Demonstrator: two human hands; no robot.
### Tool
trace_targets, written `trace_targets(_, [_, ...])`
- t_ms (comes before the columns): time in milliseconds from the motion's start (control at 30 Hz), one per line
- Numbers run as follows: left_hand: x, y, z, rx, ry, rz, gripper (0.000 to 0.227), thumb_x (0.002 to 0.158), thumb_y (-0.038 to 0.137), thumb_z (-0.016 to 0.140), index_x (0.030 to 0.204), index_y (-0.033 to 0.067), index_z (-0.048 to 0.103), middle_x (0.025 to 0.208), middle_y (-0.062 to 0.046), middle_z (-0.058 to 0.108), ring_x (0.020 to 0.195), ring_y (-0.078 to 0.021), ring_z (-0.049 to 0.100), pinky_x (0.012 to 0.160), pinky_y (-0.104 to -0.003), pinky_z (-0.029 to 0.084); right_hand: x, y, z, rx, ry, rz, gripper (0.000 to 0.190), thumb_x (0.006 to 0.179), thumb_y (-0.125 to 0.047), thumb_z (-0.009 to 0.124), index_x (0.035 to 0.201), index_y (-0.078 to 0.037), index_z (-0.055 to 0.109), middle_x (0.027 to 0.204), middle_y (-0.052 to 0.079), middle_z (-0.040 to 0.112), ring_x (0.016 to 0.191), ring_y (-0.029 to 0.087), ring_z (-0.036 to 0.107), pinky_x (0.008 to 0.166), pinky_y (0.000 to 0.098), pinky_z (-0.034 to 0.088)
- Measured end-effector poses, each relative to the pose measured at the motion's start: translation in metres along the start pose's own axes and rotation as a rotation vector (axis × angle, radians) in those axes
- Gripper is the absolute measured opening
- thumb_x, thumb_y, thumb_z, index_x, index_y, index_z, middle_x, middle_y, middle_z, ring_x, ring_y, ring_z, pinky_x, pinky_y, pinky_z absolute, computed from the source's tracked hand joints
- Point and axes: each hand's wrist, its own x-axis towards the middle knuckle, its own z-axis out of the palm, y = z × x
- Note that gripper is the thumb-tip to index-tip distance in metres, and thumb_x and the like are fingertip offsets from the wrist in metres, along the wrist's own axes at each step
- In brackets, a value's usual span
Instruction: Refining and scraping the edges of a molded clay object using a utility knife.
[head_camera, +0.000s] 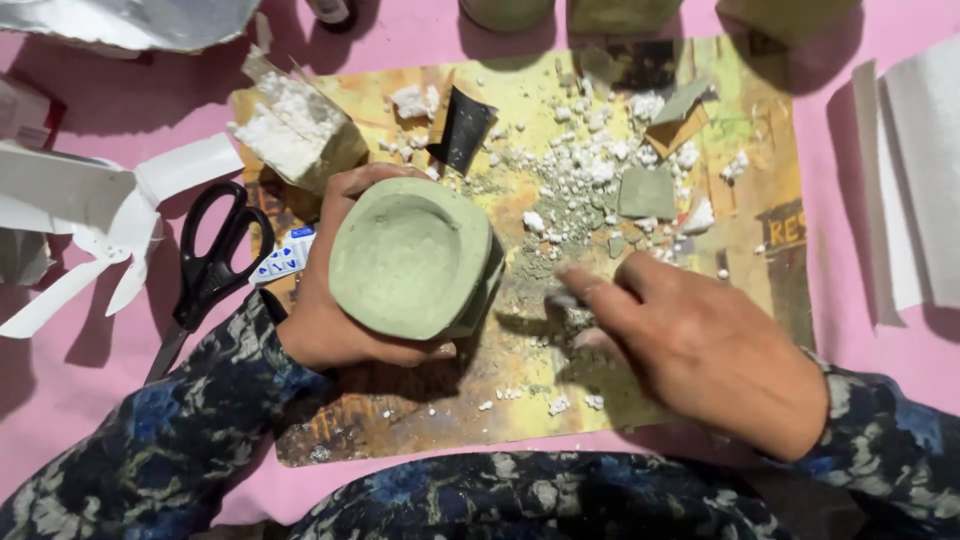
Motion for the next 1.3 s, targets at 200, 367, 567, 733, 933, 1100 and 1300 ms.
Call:
trace_targets(200, [-0.004,-0.004,0.006,-0.011,0.012,-0.031,0.118,0.060,0.029,0.102,0.151,0.0138,0.027,0.149,-0.011,0.045,0.133,-0.0213,0.052,0.117,-0.038,0.047,0.014,-0.012,0.014,0.041,0.333,-0.176,0.032,0.094,-0.033,0.059,0.108,-0.005,0.062,0.080,0.014,0.056,0.074,0.032,0.058,0.071,0.0472,0.050])
trace_targets(367, [-0.003,-0.004,0.011,0.018,-0.004,-0.016,0.118,0.059,0.028,0.101,0.152,0.0174,0.029,0.142,-0.009,0.046,0.134,-0.0209,0.050,0.116,-0.038,0.045,0.020,-0.016,0.015,-0.015,0.393,-0.165,0.033,0.092,-0.038,0.062,0.101,-0.006,0.062,0.078,0.014,0.056,0.073,0.030,0.058,0.069,0.0463,0.048])
trace_targets(567, [-0.003,-0.001,0.010,0.052,-0.007,-0.024,0.119,0.060,0.024,0.102,0.151,0.0163,0.027,0.141,-0.010,0.045,0.132,-0.0219,0.051,0.116,-0.038,0.044,0.027,-0.028,0.012,-0.082,0.487,-0.148,0.032,0.090,-0.041,0.065,0.088,-0.009,0.061,0.078,0.012,0.055,0.075,0.028,0.058,0.063,0.0428,0.046])
trace_targets(733, [-0.001,0.000,0.005,0.091,-0.018,0.007,0.120,0.057,0.021,0.101,0.151,0.0150,0.026,0.146,-0.010,0.046,0.130,-0.0212,0.052,0.114,-0.037,0.045,0.027,-0.040,0.006,-0.217,0.516,-0.117,0.034,0.093,-0.041,0.065,0.081,-0.010,0.059,0.076,0.008,0.054,0.073,0.024,0.058,0.059,0.0394,0.046])
trace_targets(933, [-0.005,-0.003,0.004,0.057,0.035,-0.022,0.119,0.058,0.020,0.101,0.149,0.0116,0.026,0.146,-0.008,0.046,0.132,-0.0197,0.052,0.116,-0.037,0.045,0.030,-0.055,-0.004,-0.306,0.455,-0.035,0.039,0.095,-0.045,0.062,0.078,-0.010,0.060,0.072,0.007,0.056,0.067,0.023,0.061,0.057,0.0380,0.048])
trace_targets(1100, [-0.006,-0.009,0.002,0.012,0.032,-0.020,0.119,0.056,0.022,0.101,0.148,0.0100,0.027,0.147,-0.007,0.042,0.135,-0.0195,0.050,0.123,-0.039,0.047,0.027,-0.067,-0.010,-0.327,0.471,-0.019,0.038,0.093,-0.043,0.060,0.076,-0.008,0.061,0.070,0.009,0.058,0.064,0.025,0.063,0.055,0.0389,0.050])
trace_targets(1300, [-0.005,-0.004,0.004,0.092,0.036,-0.025,0.119,0.056,0.020,0.101,0.147,0.0091,0.026,0.145,-0.007,0.042,0.139,-0.0200,0.051,0.124,-0.039,0.045,0.031,-0.064,-0.005,-0.355,0.400,0.015,0.041,0.098,-0.042,0.059,0.078,-0.007,0.061,0.067,0.009,0.058,0.058,0.023,0.062,0.051,0.0379,0.051])
